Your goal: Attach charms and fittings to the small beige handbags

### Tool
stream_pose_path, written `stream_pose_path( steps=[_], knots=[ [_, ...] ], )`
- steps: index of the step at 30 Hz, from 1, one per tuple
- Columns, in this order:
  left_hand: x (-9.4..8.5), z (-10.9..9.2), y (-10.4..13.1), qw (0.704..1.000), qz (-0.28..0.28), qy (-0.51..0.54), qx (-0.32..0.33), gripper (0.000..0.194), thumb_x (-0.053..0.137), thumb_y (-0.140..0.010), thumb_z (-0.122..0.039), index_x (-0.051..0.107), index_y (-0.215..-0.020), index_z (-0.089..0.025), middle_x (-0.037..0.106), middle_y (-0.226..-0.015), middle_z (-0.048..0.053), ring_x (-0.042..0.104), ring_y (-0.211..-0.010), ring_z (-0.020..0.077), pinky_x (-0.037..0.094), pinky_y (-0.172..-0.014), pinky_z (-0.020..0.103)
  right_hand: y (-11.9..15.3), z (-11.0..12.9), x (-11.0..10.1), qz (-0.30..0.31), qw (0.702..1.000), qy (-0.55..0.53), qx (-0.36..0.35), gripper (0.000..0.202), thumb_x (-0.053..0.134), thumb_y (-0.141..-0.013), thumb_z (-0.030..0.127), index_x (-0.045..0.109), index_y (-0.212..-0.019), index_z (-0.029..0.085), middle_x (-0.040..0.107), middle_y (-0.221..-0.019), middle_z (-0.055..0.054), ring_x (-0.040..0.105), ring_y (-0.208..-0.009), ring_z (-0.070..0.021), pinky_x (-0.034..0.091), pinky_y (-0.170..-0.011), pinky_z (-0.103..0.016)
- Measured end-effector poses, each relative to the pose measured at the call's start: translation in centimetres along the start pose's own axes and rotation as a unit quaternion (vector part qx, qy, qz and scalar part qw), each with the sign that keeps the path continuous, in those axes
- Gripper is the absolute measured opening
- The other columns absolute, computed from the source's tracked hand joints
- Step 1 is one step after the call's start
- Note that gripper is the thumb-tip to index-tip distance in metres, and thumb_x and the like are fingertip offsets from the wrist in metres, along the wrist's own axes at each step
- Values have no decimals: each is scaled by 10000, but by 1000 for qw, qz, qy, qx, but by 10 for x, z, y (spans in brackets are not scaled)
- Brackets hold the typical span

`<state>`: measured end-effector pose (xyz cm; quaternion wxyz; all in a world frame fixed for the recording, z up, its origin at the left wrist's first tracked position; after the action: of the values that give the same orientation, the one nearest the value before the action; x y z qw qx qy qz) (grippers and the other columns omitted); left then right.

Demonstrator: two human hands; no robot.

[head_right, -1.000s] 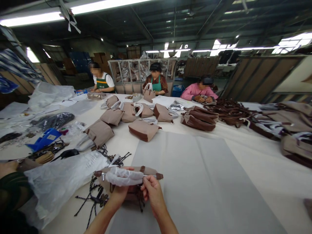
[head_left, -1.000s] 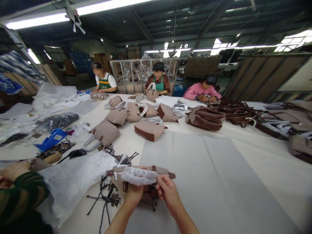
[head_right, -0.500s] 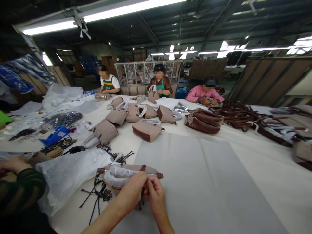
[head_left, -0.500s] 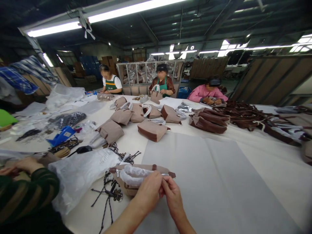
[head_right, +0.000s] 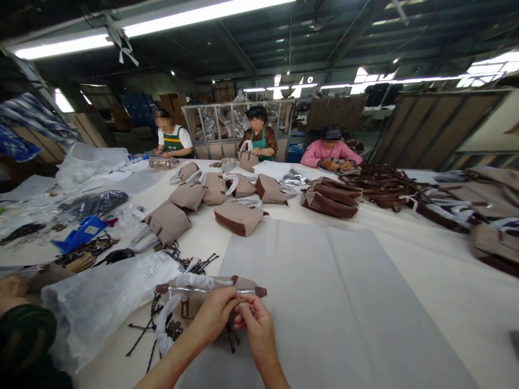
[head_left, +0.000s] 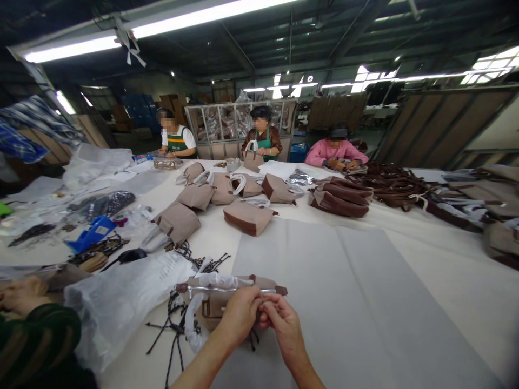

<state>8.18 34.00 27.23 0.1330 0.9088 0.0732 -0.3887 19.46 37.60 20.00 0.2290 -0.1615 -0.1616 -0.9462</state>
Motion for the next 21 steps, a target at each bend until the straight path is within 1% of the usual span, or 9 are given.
stream_pose_path(
  steps=[3, 5, 6, 9, 11, 14, 17, 19, 21],
  knots=[
    [-2, 1, 1, 999, -13, 42, -5, 171, 403, -826, -226, 454, -665, -200, 527, -676, -6, 502, -689, 151, 330, -636, 251, 3, -1, -1, 5, 999, -51, 13, 579, 801, -678, 561, 509, -1034, 210, 698, -740, 8, 658, -655, -133, 572, -612, -252],
    [-2, 1, 3, 997, -18, 70, -4, 172, 412, -820, -247, 462, -661, -201, 525, -674, -10, 496, -693, 154, 327, -644, 257, 7, -1, -3, 11, 995, -91, 27, 576, 831, -683, 486, 442, -1028, 239, 727, -818, 0, 690, -714, -133, 581, -665, -249],
    [-3, 1, 4, 997, -19, 81, -4, 172, 418, -816, -255, 468, -661, -200, 527, -675, -11, 494, -696, 156, 325, -648, 261, 8, -1, -4, 16, 993, -112, 36, 562, 845, -684, 442, 435, -1015, 245, 737, -862, -5, 702, -757, -132, 581, -695, -243],
    [-6, 2, 5, 994, -18, 111, -7, 165, 430, -810, -262, 487, -669, -198, 527, -677, -21, 487, -699, 152, 323, -654, 261, 11, -2, -9, 24, 988, -140, 56, 450, 861, -679, 374, 529, -939, 216, 748, -935, -28, 711, -854, -131, 576, -758, -224],
    [-8, 5, 4, 989, -10, 144, -10, 157, 439, -808, -270, 493, -679, -199, 501, -658, -37, 470, -680, 143, 322, -643, 255, 11, -2, -13, 2, 992, -114, 58, 399, 865, -657, 413, 616, -873, 188, 754, -897, -42, 716, -823, -143, 586, -748, -237],
    [-13, 11, 0, 983, -2, 180, -18, 157, 448, -805, -283, 500, -685, -199, 465, -627, -51, 444, -647, 135, 323, -622, 249, 9, 0, -18, -35, 997, -50, 44, 446, 849, -622, 524, 696, -858, 177, 759, -832, -66, 722, -742, -182, 608, -698, -295],
    [-15, 15, -2, 984, -5, 179, -17, 156, 460, -795, -283, 514, -680, -193, 465, -631, -50, 443, -657, 134, 326, -626, 247, 6, 6, -18, -40, 999, 4, 4, 486, 804, -624, 610, 738, -847, 183, 738, -800, -61, 712, -721, -203, 621, -687, -341],
    [-15, 13, -1, 985, -1, 171, -12, 149, 470, -787, -278, 516, -677, -189, 459, -632, -52, 439, -659, 132, 321, -629, 248, 5, 9, -17, -37, 999, 23, -19, 474, 799, -617, 621, 752, -807, 189, 707, -795, -42, 694, -703, -191, 622, -669, -332],
    [-12, 8, 1, 988, 3, 155, -9, 150, 475, -787, -273, 518, -671, -187, 464, -630, -51, 442, -656, 131, 312, -626, 249, 4, 10, -15, -30, 999, 28, -23, 465, 800, -618, 616, 760, -805, 192, 698, -787, -37, 684, -683, -183, 618, -647, -323]
  ],
)
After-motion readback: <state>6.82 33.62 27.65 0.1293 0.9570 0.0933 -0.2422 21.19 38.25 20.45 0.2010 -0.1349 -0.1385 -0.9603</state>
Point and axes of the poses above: each hand's wrist, its own y-axis away from the middle knuckle, its own x-axis out of the palm, z = x × y, the point moved 4 cm from there along -y, towards the middle knuckle
